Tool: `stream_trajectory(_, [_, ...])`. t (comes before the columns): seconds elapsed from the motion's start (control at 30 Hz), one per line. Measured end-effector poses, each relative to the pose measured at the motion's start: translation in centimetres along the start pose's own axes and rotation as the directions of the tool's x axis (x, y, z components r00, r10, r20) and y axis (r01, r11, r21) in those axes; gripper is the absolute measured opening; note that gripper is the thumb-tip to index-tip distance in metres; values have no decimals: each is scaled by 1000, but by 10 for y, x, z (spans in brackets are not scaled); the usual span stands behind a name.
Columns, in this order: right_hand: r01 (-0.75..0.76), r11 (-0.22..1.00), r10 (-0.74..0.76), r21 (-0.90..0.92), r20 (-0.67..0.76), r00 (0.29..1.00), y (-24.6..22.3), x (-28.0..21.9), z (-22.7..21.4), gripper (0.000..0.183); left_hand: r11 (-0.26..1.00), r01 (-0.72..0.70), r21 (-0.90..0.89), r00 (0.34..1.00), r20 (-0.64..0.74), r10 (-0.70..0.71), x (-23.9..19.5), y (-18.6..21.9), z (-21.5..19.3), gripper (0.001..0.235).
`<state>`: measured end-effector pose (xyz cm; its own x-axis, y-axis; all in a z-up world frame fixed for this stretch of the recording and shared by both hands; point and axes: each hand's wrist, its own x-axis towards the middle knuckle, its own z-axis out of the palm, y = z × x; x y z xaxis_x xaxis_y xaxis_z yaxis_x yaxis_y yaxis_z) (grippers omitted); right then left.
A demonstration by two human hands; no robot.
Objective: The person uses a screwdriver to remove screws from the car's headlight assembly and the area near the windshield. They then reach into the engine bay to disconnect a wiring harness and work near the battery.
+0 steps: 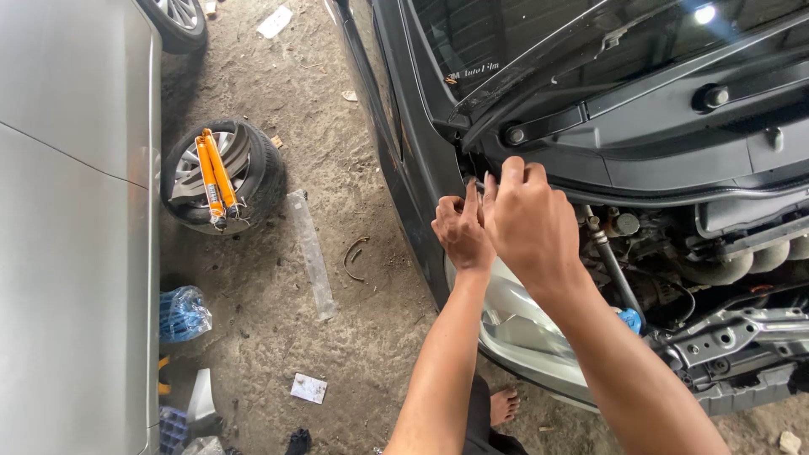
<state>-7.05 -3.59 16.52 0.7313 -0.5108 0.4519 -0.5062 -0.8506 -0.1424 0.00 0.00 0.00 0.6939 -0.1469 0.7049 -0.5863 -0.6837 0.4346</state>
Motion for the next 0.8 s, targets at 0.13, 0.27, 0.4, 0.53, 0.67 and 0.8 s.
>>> stream_trajectory(0.13, [-14,998,14,66,7,1000,9,9,-10,36,995,3,-95,1000,8,-2,2,-3,-4,25])
stream_trajectory(0.27, [-116,939,-14,325,370,929,10,17,-37,34,993,27,-117,991,134,-11,-1,-1,-7,30])
stream_trajectory(0.4, [-193,980,153,49,435,888,20,10,1,33,995,32,-95,989,149,-18,2,0,-9,28])
stream_trajectory(0.53, [-199,978,202,-57,461,864,13,17,-20,48,995,23,-98,989,146,-8,-4,-5,-1,29])
stream_trajectory(0.67, [-287,956,196,67,582,789,14,13,-29,44,994,5,-113,995,103,7,2,-3,-2,30])
stream_trajectory(0.8, [-590,802,363,96,706,608,29,-28,1,49,992,2,-127,992,124,14,4,-2,-9,32])
